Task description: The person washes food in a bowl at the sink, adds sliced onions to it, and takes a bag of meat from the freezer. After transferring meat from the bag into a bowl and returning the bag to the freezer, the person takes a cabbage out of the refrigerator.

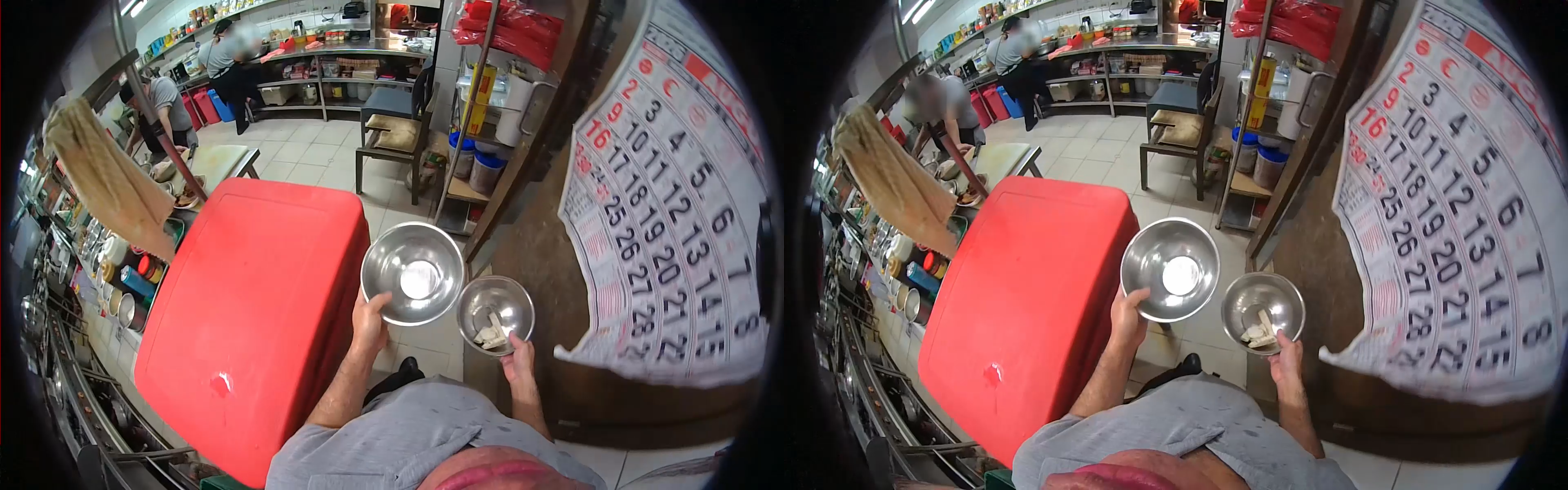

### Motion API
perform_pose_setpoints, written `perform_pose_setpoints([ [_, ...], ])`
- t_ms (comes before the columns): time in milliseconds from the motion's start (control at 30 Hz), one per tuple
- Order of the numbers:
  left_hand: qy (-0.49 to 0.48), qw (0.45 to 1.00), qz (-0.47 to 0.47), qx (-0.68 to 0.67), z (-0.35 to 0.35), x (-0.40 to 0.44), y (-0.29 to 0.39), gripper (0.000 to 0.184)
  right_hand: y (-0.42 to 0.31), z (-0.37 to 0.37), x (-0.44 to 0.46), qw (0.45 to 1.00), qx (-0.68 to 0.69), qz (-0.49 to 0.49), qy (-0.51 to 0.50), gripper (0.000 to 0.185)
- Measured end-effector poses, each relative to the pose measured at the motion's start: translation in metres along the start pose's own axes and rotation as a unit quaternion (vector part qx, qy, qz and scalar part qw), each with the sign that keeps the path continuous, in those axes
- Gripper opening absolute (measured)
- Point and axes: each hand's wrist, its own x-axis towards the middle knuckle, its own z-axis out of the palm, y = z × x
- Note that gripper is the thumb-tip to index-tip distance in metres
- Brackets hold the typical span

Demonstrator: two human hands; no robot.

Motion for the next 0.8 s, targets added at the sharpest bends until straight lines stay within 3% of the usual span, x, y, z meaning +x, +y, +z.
perform_pose_setpoints([
  [33, -0.017, 0.998, 0.049, 0.042, 0.009, 0.026, -0.003, 0.047, -0.011, 0.004, 0.017, 0.999, -0.027, 0.007, 0.032, 0.029],
  [167, -0.004, 0.989, 0.089, 0.121, 0.047, 0.103, 0.005, 0.042, -0.049, 0.030, 0.094, 0.999, -0.018, -0.021, 0.020, 0.030],
  [200, 0.000, 0.977, 0.152, 0.150, 0.046, 0.124, -0.002, 0.041, -0.058, 0.044, 0.109, 0.999, -0.015, -0.033, 0.010, 0.029],
  [400, 0.093, 0.984, 0.086, 0.127, 0.057, 0.199, -0.014, 0.045, -0.078, 0.104, 0.251, 0.997, -0.040, 0.031, -0.053, 0.028],
  [567, 0.153, 0.970, 0.140, 0.125, 0.053, 0.272, -0.042, 0.044, -0.097, 0.198, 0.357, 0.993, -0.063, 0.066, -0.079, 0.026],
  [700, 0.226, 0.950, 0.190, 0.104, 0.080, 0.323, -0.018, 0.044, -0.119, 0.281, 0.441, 0.961, -0.135, 0.106, -0.217, 0.027],
  [800, 0.287, 0.926, 0.229, 0.091, 0.076, 0.358, -0.003, 0.044, -0.130, 0.364, 0.464, 0.952, -0.120, 0.136, -0.246, 0.027],
])
